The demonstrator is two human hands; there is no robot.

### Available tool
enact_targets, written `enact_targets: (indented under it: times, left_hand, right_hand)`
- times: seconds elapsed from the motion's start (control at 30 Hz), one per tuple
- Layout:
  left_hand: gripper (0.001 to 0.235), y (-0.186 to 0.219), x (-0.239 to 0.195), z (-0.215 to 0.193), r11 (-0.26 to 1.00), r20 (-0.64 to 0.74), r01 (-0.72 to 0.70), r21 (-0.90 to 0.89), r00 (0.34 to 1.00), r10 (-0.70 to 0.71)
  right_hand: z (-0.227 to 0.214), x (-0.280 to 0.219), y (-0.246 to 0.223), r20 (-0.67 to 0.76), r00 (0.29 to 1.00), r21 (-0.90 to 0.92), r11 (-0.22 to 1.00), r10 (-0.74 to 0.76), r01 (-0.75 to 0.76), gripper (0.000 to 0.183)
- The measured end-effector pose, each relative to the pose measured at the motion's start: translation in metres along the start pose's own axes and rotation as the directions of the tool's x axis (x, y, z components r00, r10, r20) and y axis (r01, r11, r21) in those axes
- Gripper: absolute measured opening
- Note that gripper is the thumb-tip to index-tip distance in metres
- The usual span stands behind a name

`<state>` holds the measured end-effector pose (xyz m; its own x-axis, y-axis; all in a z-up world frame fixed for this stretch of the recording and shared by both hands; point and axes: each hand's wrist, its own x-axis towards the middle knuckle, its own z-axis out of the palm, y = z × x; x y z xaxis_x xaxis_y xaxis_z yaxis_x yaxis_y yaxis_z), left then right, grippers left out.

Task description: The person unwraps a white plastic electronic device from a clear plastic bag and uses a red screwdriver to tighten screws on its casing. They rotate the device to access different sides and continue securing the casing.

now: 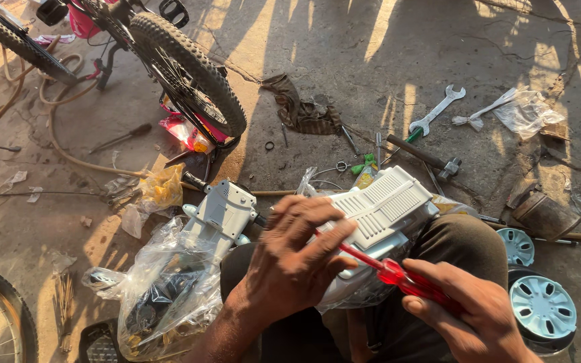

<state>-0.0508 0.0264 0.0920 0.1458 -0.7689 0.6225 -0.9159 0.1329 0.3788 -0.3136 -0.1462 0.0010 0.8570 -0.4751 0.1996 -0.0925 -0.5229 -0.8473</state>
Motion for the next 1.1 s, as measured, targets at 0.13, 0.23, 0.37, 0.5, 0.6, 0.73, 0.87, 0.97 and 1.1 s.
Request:
enact_targets:
  times: [0.13,0.23,0.37,0.5,0.6,0.73,0.87,0.97,1.1]
  left_hand:
    - [0.073,-0.013,-0.012,0.008,0.905,0.009,0.425,-0.03,0.905,-0.425]
    - [0.061,-0.02,-0.021,0.026,0.877,0.189,0.478,-0.053,0.867,-0.461]
    - [0.058,-0.02,-0.035,0.051,0.898,0.082,0.429,-0.102,0.903,-0.422]
    - [0.057,-0.016,-0.035,0.06,0.893,0.062,0.441,-0.085,0.897,-0.437]
    - [0.056,-0.011,-0.029,0.061,0.894,0.042,0.439,-0.09,0.898,-0.437]
    - [0.052,-0.005,-0.031,0.065,0.9,0.013,0.427,-0.087,0.904,-0.428]
    - [0.051,-0.004,-0.032,0.065,0.896,0.024,0.437,-0.081,0.899,-0.437]
    - [0.053,-0.005,-0.03,0.065,0.907,0.01,0.415,-0.071,0.91,-0.415]
    - [0.058,-0.004,-0.027,0.07,0.909,0.016,0.394,-0.134,0.918,-0.396]
  right_hand:
    - [0.001,-0.087,0.108,0.028,0.937,-0.035,0.937,0.347,-0.346,0.053]
    - [0.015,-0.144,0.2,0.247,0.948,0.087,0.969,0.203,-0.23,0.052]
    - [0.039,-0.216,0.253,0.136,0.99,0.565,0.824,-0.027,-0.055,0.05]
    - [0.041,-0.239,0.247,0.04,0.994,-0.021,0.994,0.105,-0.104,0.066]
    - [0.034,-0.232,0.243,0.003,0.986,-0.132,0.978,0.164,-0.162,0.072]
    - [0.029,-0.232,0.242,0.056,0.998,-0.046,0.999,0.025,-0.022,0.078]
    - [0.023,-0.221,0.225,0.118,0.993,0.12,0.992,0.012,-0.026,0.07]
    - [0.003,-0.19,0.192,0.191,0.915,0.073,0.924,0.356,-0.375,0.063]
    - [-0.031,-0.16,0.127,0.205,0.478,0.17,0.45,0.854,-0.877,0.055]
